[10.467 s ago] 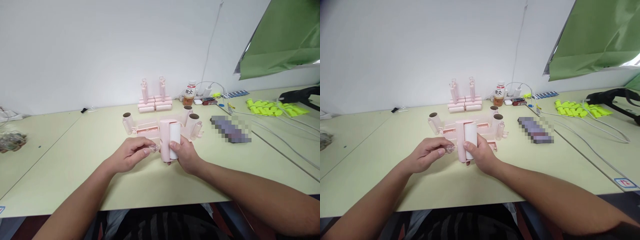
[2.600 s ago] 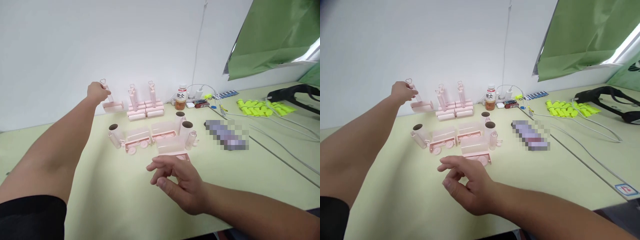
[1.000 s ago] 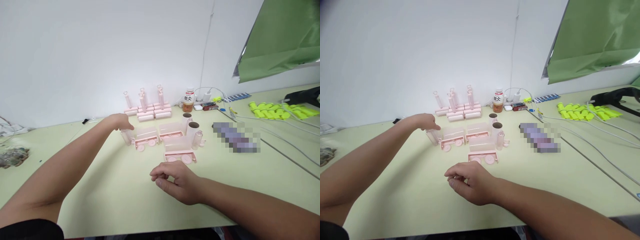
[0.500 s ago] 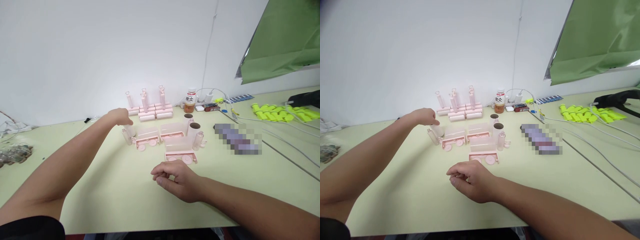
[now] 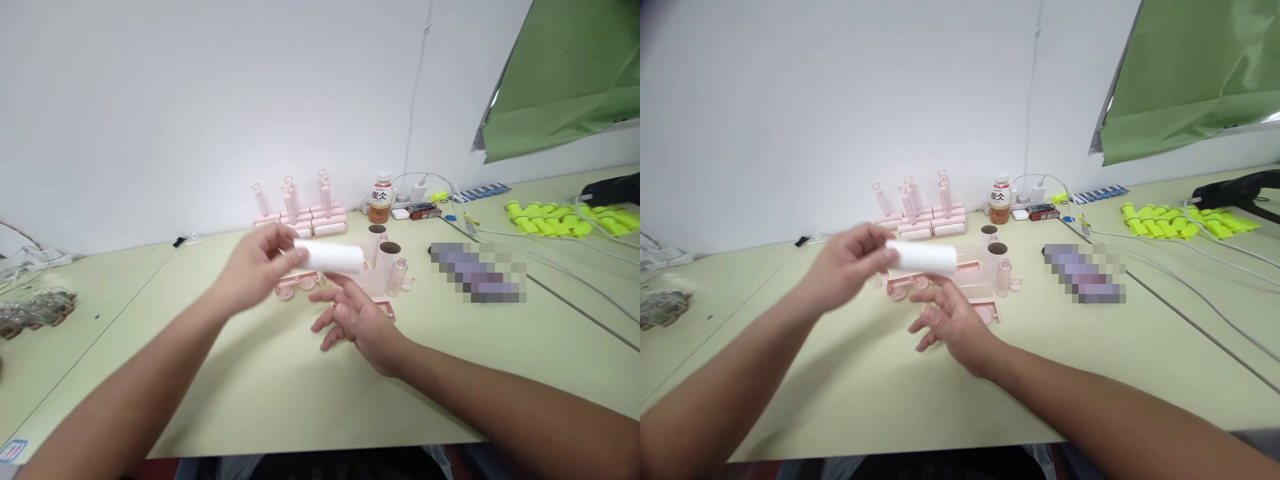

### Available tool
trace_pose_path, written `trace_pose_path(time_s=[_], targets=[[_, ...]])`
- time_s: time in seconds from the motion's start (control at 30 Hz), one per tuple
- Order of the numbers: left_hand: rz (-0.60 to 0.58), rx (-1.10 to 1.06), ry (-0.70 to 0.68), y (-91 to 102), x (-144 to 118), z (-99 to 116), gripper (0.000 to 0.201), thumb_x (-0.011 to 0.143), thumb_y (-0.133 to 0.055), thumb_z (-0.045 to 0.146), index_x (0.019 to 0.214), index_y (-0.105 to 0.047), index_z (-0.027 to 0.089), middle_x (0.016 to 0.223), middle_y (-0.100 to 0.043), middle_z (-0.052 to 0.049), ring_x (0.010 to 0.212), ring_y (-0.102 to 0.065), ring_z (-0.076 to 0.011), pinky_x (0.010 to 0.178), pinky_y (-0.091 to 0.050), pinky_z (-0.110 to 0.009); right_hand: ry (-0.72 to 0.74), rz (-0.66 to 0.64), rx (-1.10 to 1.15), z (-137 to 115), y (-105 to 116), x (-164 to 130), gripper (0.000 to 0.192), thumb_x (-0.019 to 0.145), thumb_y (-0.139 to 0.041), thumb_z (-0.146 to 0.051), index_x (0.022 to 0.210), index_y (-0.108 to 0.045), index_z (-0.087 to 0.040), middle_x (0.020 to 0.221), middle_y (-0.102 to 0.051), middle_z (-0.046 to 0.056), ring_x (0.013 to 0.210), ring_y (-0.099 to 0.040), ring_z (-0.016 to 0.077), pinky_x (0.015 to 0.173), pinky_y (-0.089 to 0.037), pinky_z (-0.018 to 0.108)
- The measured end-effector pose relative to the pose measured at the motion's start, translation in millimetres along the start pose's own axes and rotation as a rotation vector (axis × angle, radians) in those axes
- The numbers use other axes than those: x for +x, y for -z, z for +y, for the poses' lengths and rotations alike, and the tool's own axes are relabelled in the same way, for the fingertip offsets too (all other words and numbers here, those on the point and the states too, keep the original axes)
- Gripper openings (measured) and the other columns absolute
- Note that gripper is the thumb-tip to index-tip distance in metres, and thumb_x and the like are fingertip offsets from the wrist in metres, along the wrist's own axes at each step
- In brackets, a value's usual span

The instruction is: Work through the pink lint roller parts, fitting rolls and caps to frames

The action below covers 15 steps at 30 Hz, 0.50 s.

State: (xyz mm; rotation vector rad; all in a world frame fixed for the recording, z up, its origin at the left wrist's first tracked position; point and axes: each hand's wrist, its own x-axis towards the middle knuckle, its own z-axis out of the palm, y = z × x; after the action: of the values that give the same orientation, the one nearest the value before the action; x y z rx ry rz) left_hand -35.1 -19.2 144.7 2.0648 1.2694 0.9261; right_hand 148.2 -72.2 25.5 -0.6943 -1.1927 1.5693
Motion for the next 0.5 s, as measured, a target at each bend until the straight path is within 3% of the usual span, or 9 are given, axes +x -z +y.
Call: trace_pose_path(time_s=[0.07, 0.13, 0.2, 0.27, 0.37, 0.5], targets=[[-0.13, -0.049, -0.037, -28.2, -25, -9, 0.036, 0.083, -0.064, 0.05, 0.104, -0.062, 0.021, 0.093, -0.07, -0.005, 0.077, -0.064, -0.0191, 0.065, -0.048, -0.029, 0.084, 0.133, 0.041, -5, 3, 4, 0.057, 0.081, -0.067, -0.057, 0.121, -0.052, -0.02, 0.105, -0.062, 0.01, 0.076, -0.064, 0.0185, 0.059, -0.056, 0.033], [-0.185, 0.014, -0.096, -53.9, -43, -25, 0.043, 0.092, -0.051, 0.052, 0.122, -0.056, 0.023, 0.117, -0.067, -0.009, 0.101, -0.063, -0.0235, 0.083, -0.05, -0.035, 0.129, 0.254, 0.013, -10, 8, 6, 0.045, 0.083, -0.065, -0.056, 0.106, -0.056, -0.018, 0.086, -0.063, 0.006, 0.066, -0.06, 0.0171, 0.054, -0.053, 0.03], [-0.209, 0.204, -0.133, -75.1, -51, -42, 0.056, 0.096, -0.042, 0.054, 0.139, -0.045, 0.02, 0.14, -0.054, -0.014, 0.127, -0.05, -0.0303, 0.105, -0.04, -0.046, 0.181, 0.337, -0.038, -14, 13, 7, 0.04, 0.083, -0.066, -0.053, 0.101, -0.056, -0.018, 0.082, -0.064, 0.005, 0.067, -0.06, 0.0181, 0.053, -0.051, 0.029], [-0.223, 0.414, -0.096, -90.6, -53, -58, 0.066, 0.095, -0.038, 0.058, 0.146, -0.038, 0.017, 0.155, -0.036, -0.018, 0.144, -0.028, -0.0378, 0.115, -0.023, -0.057, 0.229, 0.373, -0.074, -17, 16, 7, 0.039, 0.081, -0.068, -0.052, 0.099, -0.055, -0.019, 0.087, -0.065, 0.005, 0.073, -0.062, 0.0193, 0.056, -0.052, 0.029], [-0.266, 0.571, -0.022, -102.7, -48, -71, 0.077, 0.092, -0.035, 0.067, 0.151, -0.032, 0.018, 0.161, -0.023, -0.017, 0.149, -0.011, -0.0414, 0.116, -0.012, -0.063, 0.23, 0.32, -0.103, -18, 15, 5, 0.041, 0.079, -0.07, -0.054, 0.098, -0.055, -0.02, 0.078, -0.062, 0.002, 0.062, -0.058, 0.0165, 0.05, -0.049, 0.028], [-0.338, 0.599, -0.011, -103.3, -45, -75, 0.078, 0.093, -0.029, 0.068, 0.152, -0.031, 0.017, 0.159, -0.027, -0.019, 0.147, -0.016, -0.0433, 0.114, -0.016, -0.064, 0.241, 0.284, -0.144, -18, 12, 1, 0.043, 0.077, -0.071, -0.055, 0.094, -0.054, -0.019, 0.076, -0.061, 0.002, 0.061, -0.057, 0.0162, 0.052, -0.049, 0.03]])
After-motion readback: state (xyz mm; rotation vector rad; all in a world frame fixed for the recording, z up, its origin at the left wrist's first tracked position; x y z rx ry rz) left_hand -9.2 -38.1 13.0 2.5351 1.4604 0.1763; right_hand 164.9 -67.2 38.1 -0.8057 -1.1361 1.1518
